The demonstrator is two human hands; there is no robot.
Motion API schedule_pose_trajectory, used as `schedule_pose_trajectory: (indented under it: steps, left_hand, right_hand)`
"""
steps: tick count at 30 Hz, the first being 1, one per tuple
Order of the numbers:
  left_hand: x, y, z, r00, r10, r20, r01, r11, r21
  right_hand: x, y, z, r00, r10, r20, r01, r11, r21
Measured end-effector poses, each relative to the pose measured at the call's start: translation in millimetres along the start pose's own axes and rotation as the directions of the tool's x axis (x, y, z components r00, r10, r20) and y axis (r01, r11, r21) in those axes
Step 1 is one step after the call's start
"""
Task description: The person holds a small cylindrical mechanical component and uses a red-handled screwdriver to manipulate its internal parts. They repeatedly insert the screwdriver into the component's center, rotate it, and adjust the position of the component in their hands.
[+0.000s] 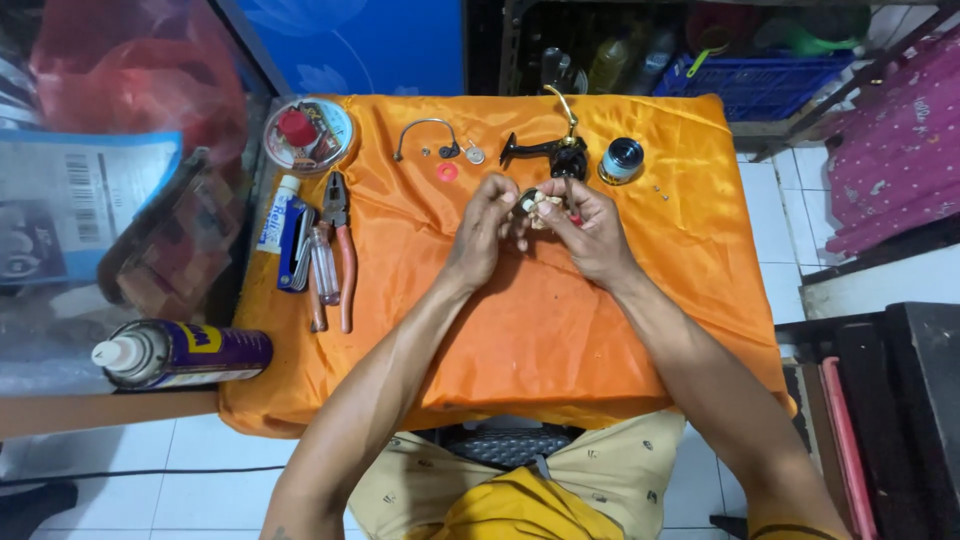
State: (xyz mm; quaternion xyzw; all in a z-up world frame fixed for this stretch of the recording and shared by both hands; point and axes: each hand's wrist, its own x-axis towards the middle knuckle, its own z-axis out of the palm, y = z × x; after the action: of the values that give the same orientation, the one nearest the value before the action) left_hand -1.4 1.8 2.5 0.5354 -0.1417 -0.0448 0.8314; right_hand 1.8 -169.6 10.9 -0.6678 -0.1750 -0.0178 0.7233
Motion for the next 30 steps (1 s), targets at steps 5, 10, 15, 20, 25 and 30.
schedule_pose_trajectory:
  steps: [5, 10, 15, 20, 25, 30]
  left_hand:
    - [-6.9, 11.7, 10.3, 0.984, 0.178, 0.03, -0.179, 0.984, 0.01]
    - [-5.0, 3.8, 4.3, 0.978, 0.208, 0.0, -0.207, 0.974, 0.091]
    - [0.3, -8.9, -0.5, 0.981, 0.189, 0.039, -0.193, 0.968, 0.16]
    - [2.2, -13.8, -3.0, 0.989, 0.138, 0.043, -0.144, 0.974, 0.177]
    - [6.1, -14.2, 1.2, 0.996, 0.003, -0.094, -0.013, 0.995, -0.1]
    - [-7.4, 16.3, 28.0, 0.987, -0.117, -0.112, 0.054, 0.888, -0.457]
  right_hand:
    - [0.1, 8.0, -5.3, 0.998, -0.009, -0.067, 0.009, 1.0, 0.006]
    - [-0.1, 7.4, -6.0, 0.993, -0.026, -0.113, 0.025, 1.0, -0.015]
    - [-1.8, -26.1, 1.7, 0.974, -0.227, -0.023, 0.215, 0.949, -0.231]
    - [-0.1, -21.2, -0.5, 0.957, -0.29, 0.032, 0.285, 0.908, -0.306]
    - [-0.2, -20.2, 1.6, 0.96, -0.265, -0.093, 0.242, 0.947, -0.211]
    - [-11.4, -32.9, 28.9, 0.878, -0.461, 0.131, 0.46, 0.733, -0.501]
